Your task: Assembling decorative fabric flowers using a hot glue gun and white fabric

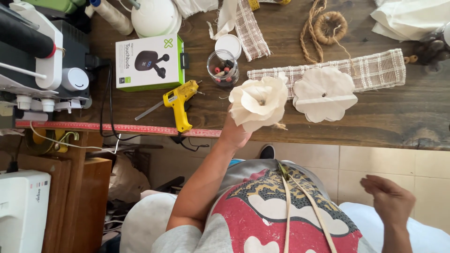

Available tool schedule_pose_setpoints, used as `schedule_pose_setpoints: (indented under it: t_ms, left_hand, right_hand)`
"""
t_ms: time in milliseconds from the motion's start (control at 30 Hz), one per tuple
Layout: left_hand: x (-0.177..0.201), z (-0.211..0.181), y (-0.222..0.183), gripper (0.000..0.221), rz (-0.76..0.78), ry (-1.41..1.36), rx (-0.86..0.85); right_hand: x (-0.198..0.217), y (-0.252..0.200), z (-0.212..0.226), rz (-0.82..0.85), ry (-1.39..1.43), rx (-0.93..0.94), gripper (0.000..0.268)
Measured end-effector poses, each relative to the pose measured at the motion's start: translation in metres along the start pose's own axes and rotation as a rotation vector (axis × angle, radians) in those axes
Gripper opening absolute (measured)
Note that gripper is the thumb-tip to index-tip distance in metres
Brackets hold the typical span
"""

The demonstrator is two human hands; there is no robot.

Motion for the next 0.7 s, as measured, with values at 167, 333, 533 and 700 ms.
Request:
schedule_pose_setpoints:
  t_ms: [167,333,533,700]
  left_hand:
    - [0.003,0.007,0.002,0.05,0.03,0.037,0.013]
    - [0.0,0.007,0.001,0.036,0.033,0.063,0.006]
    - [-0.025,0.014,-0.012,0.026,0.109,0.213,0.0]
    - [-0.03,0.02,-0.025,0.032,0.11,0.148,0.058]
  right_hand:
    - [-0.03,0.008,-0.04,0.05,-0.184,-0.07,0.023]
    - [-0.07,0.001,0.015,0.203,-0.52,0.112,0.06]
    - [-0.137,-0.062,0.216,0.152,0.129,0.903,0.04]
    - [-0.172,-0.055,0.193,0.157,0.251,0.987,0.016]
Point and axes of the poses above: each hand's wrist, its own y-axis towards the middle knuckle, its own x-axis out of the back of the hand, z = x × y, the point moved 10 cm from there along y, towards the middle knuckle, and after that the axes turned 7 degrees about -z, right-handed, at the moved point
